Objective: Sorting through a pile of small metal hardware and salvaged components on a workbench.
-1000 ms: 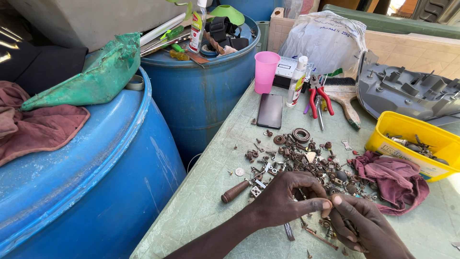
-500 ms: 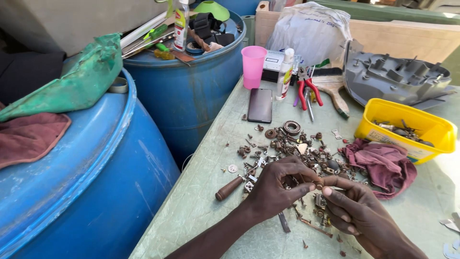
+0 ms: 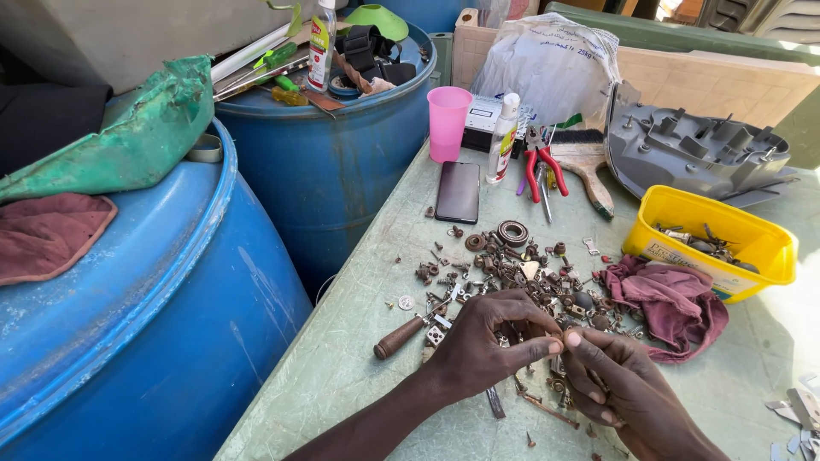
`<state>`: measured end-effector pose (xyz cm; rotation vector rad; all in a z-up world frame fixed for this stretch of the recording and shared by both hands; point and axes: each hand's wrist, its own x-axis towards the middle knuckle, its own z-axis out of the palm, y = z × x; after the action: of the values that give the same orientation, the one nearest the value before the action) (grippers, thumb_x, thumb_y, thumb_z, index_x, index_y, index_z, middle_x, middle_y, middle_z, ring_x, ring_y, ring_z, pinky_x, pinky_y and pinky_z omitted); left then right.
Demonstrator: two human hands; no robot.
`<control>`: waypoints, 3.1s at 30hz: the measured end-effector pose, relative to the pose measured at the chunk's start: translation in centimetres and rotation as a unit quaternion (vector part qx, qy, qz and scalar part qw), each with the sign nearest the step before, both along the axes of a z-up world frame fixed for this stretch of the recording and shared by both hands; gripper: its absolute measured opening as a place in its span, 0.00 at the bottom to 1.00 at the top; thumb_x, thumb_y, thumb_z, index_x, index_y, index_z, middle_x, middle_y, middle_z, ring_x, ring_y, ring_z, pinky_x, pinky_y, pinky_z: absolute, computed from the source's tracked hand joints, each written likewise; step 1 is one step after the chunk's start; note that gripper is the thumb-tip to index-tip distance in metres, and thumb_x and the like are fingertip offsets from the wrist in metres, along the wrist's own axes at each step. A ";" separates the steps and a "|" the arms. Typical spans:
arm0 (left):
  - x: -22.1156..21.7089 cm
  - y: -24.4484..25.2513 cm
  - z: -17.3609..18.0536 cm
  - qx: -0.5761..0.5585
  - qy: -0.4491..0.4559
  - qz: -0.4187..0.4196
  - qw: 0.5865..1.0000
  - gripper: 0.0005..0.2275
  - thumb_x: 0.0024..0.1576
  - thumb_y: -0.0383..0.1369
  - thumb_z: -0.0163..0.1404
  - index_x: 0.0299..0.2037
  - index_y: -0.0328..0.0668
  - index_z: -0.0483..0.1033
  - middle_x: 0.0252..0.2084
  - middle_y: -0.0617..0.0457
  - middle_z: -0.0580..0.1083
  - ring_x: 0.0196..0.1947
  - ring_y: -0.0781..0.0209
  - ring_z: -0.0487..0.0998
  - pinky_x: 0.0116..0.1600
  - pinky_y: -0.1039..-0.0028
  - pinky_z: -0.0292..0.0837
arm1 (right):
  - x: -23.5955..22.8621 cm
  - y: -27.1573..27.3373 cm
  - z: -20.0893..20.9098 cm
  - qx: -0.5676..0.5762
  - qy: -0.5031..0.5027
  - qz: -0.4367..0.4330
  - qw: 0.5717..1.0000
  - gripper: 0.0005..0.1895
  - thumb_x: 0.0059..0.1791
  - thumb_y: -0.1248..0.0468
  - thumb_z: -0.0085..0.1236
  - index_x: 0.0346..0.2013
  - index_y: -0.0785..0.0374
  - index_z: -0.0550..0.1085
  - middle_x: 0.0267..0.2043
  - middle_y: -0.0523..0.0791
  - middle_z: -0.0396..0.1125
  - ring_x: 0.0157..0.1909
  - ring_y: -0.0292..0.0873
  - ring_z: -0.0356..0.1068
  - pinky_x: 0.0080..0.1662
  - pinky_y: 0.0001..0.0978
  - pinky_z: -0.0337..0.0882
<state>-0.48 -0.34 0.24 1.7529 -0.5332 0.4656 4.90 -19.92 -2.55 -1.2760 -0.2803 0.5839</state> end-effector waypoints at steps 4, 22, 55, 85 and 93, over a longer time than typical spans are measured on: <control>-0.2 -0.1 0.1 0.003 -0.005 -0.001 1.000 0.02 0.54 0.31 0.59 0.35 0.46 0.80 0.33 0.57 0.76 0.36 0.68 0.75 0.44 0.77 0.71 | 0.3 -0.2 -0.6 -0.004 -0.001 0.011 1.000 0.19 0.56 0.59 0.49 0.26 0.71 0.70 0.12 0.45 0.48 0.11 0.34 0.37 0.13 0.24 0.37; -0.1 -0.5 -0.2 0.007 -0.028 0.035 0.999 0.08 0.56 0.26 0.56 0.44 0.45 0.77 0.35 0.57 0.72 0.37 0.66 0.73 0.45 0.75 0.71 | -0.2 0.0 0.8 0.050 0.049 -0.034 0.997 0.08 0.52 0.67 0.51 0.39 0.70 0.73 0.13 0.43 0.45 0.09 0.33 0.39 0.15 0.24 0.35; 2.1 2.7 0.1 0.019 0.104 0.220 0.970 0.23 0.54 0.31 0.49 0.62 0.46 0.67 0.44 0.59 0.72 0.35 0.66 0.74 0.34 0.74 0.72 | 21.7 -6.7 8.2 -0.330 -0.362 -0.305 0.817 0.20 0.61 0.60 0.48 0.27 0.64 0.71 0.21 0.45 0.61 0.18 0.39 0.56 0.21 0.31 0.61; 11.0 12.1 -2.0 0.184 0.086 0.215 0.955 0.11 0.50 0.24 0.51 0.40 0.49 0.81 0.32 0.53 0.78 0.31 0.53 0.82 0.41 0.61 0.77 | 14.1 8.6 4.4 -0.363 -0.403 0.009 0.840 0.07 0.45 0.61 0.60 0.36 0.58 0.81 0.16 0.50 0.68 0.25 0.50 0.71 0.37 0.43 0.71; 8.2 8.7 -0.6 0.225 0.056 0.160 0.960 0.07 0.50 0.24 0.58 0.37 0.43 0.82 0.34 0.45 0.74 0.36 0.47 0.79 0.44 0.58 0.75 | 16.4 11.9 1.3 -0.404 -0.458 0.025 0.791 0.06 0.49 0.63 0.55 0.39 0.58 0.74 0.25 0.52 0.72 0.31 0.52 0.73 0.38 0.44 0.71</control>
<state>7.75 8.33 -0.33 2.3065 -0.2855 0.4914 21.32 -7.98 -1.25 -2.3605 -0.9409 0.0381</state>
